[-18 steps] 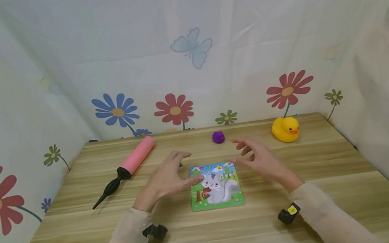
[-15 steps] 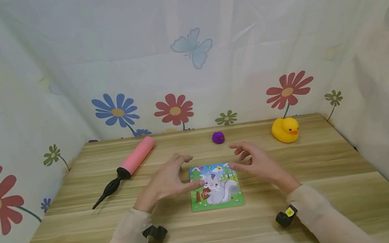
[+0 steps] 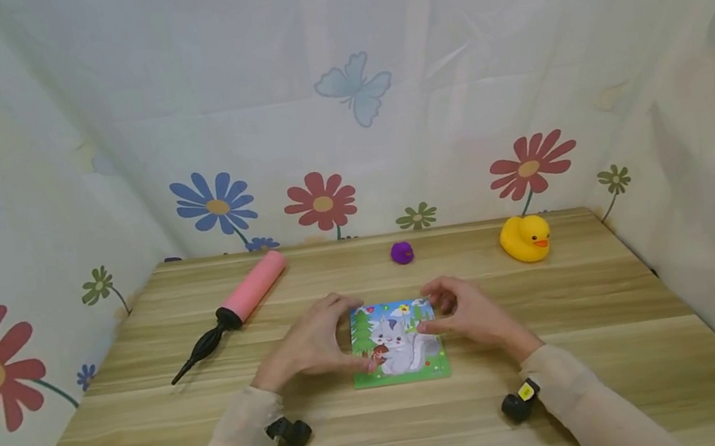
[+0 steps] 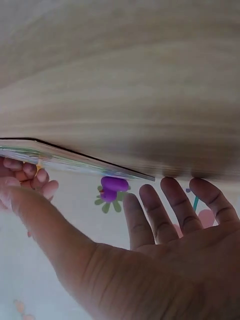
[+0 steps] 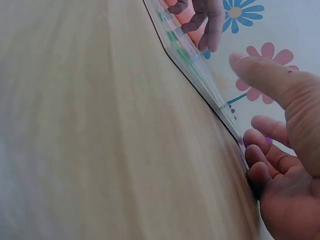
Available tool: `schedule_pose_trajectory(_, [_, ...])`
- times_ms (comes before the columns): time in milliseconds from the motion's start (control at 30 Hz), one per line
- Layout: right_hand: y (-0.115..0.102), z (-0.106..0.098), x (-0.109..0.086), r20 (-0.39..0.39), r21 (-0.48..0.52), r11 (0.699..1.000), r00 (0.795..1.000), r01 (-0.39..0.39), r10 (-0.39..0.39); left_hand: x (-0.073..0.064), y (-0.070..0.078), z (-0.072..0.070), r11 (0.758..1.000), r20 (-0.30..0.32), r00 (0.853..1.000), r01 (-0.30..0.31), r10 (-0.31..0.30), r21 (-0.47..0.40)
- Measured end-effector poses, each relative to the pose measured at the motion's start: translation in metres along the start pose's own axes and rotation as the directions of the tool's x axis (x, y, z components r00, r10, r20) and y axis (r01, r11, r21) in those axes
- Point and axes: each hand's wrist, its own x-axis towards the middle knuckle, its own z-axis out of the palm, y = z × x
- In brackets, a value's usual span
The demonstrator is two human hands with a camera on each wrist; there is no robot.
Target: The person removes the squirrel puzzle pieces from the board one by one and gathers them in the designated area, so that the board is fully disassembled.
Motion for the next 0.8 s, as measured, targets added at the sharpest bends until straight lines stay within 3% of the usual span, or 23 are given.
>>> schedule_pose_trajectory(400, [0.002,0.004,0.005,0.003,-0.097,0.995,1.000,-0.019,0.019,0.000,-0.002,0.000,0.998,0.041,0.999,-0.023,0.020,0.052])
schedule_pose_trajectory(800, [-0.006,-0.003,0.015,0.090,-0.131,0.989,0.993,-0.065,0.077,0.001,0.001,0.001,0.999,0.061,0.998,0.001,-0.004,0.051])
